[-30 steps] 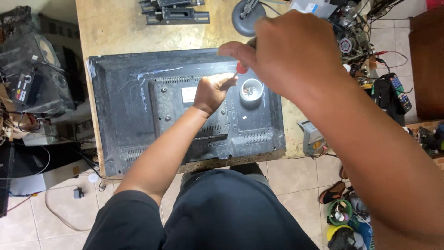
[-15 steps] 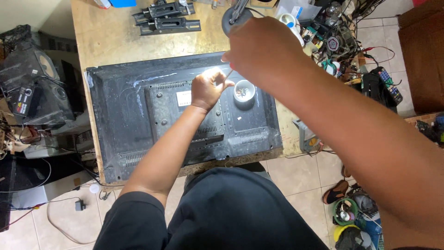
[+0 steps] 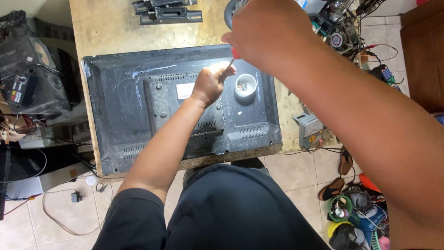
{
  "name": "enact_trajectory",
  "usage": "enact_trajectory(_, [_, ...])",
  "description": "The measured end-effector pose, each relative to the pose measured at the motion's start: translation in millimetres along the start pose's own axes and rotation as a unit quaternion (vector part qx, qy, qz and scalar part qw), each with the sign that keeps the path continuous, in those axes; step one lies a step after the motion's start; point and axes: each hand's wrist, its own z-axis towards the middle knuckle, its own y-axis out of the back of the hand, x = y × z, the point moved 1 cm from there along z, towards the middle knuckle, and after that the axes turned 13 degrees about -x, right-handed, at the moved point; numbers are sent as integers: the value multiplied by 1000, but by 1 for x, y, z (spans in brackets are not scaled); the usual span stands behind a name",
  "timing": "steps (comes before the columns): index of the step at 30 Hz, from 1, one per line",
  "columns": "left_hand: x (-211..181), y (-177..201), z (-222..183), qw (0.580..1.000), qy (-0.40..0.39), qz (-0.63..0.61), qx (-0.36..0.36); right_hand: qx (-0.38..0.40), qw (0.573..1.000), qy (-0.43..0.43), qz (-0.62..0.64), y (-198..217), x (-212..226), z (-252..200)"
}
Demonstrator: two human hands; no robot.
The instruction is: Disassembling a television with a screwdriver and operating controls on a speaker system
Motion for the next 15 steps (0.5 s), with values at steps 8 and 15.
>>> enact_trajectory(8, [3, 4, -6, 993, -19, 33, -111, -7, 941, 167, 296, 31, -3, 5])
enact_trajectory(15, [12, -8, -9, 992, 24, 61, -110, 115, 980, -57, 155, 21, 7, 5])
